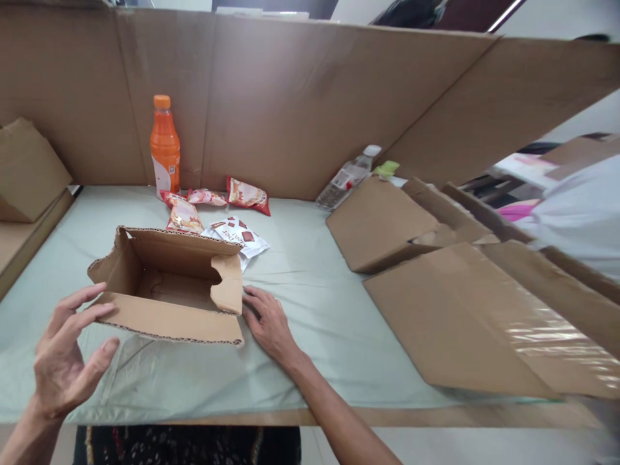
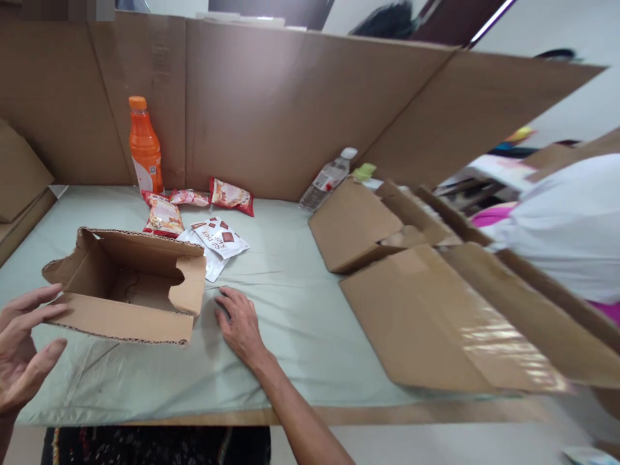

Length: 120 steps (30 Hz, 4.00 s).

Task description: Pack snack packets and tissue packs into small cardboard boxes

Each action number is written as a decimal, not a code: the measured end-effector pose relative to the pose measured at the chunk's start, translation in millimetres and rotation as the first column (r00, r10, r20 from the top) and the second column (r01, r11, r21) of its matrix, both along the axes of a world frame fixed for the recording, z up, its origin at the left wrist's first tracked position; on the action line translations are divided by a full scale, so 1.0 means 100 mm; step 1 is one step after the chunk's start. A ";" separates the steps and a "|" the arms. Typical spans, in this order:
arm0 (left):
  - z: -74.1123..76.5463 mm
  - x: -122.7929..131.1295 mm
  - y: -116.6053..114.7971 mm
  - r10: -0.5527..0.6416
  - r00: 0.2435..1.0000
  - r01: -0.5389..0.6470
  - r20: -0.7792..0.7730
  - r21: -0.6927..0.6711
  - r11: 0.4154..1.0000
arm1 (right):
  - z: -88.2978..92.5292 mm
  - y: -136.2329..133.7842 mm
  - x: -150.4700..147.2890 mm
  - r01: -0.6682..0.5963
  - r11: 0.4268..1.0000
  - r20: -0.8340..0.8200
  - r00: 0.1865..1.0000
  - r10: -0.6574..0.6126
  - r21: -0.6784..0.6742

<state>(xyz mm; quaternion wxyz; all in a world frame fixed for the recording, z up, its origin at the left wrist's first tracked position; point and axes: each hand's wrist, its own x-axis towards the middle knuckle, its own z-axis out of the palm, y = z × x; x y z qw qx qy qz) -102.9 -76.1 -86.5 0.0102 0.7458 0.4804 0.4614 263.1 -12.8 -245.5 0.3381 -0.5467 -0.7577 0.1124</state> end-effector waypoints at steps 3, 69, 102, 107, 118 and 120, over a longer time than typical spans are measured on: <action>-0.05 -0.06 0.02 -0.040 0.999 0.039 -0.036 -0.022 0.999 | 0.06 0.05 0.02 -0.018 0.998 -0.004 1.000 0.018 -0.057; -0.32 0.13 0.34 0.105 0.992 -0.093 -0.076 0.142 0.985 | 0.05 0.40 -0.26 -0.005 0.999 -0.021 1.000 0.006 0.048; 0.04 -0.01 0.51 -0.019 0.927 0.074 -0.374 0.133 0.988 | 0.27 0.50 0.01 0.043 0.994 -0.109 0.993 -0.054 -0.099; 0.24 -0.08 0.19 -0.019 0.895 0.086 -0.446 0.132 0.988 | 0.32 0.54 -0.19 -0.021 0.995 -0.185 0.983 0.003 -0.096; 0.04 0.13 -0.09 -0.032 0.930 0.054 -0.365 0.050 0.997 | 0.65 1.12 -0.27 -0.051 0.981 -0.307 0.952 -0.009 -0.187; -0.01 0.16 -0.06 -0.028 0.943 0.050 -0.332 0.059 0.997 | 0.69 1.42 -0.38 -0.054 0.972 -0.290 0.957 -0.015 -0.230</action>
